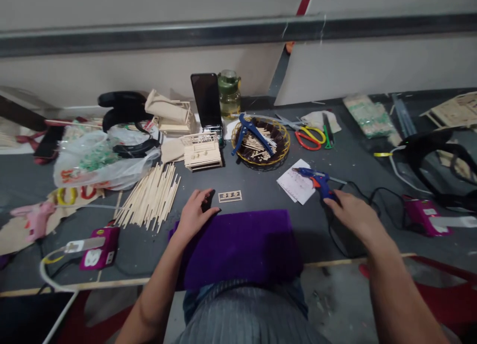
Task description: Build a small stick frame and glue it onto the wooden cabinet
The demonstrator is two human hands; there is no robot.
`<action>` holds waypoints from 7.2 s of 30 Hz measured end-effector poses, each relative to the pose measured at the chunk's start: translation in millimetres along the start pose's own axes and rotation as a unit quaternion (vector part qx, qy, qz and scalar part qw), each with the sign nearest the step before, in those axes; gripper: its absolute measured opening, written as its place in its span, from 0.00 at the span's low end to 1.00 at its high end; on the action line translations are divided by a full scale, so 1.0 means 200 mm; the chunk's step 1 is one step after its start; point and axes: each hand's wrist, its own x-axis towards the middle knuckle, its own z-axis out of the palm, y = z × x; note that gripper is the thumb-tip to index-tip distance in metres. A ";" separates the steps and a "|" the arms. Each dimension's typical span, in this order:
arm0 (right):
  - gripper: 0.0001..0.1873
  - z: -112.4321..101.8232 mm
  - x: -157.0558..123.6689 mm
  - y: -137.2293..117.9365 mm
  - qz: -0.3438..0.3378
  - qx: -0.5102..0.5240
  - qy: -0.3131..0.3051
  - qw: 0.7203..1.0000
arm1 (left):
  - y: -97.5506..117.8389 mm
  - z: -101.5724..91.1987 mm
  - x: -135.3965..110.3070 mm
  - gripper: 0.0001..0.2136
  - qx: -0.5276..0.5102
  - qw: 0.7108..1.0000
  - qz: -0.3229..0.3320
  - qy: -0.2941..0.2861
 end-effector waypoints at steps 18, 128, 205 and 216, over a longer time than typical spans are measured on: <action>0.19 0.54 -0.05 -0.80 -0.270 0.152 -0.022 0.951 | 0.06 0.01 0.03 0.19 0.096 0.995 0.007 -0.038; 0.10 0.32 -0.26 -1.04 -0.466 0.248 0.358 0.770 | 0.32 -0.09 -0.03 0.22 -0.540 0.824 -0.046 0.166; 0.14 0.66 0.18 -1.35 -0.141 0.538 0.088 0.826 | -0.20 -0.08 0.40 0.12 -0.418 0.755 -0.148 0.483; 0.13 0.68 0.20 -1.33 -0.186 0.472 0.135 0.851 | -0.23 -0.01 0.42 0.12 -0.384 0.773 -0.144 0.484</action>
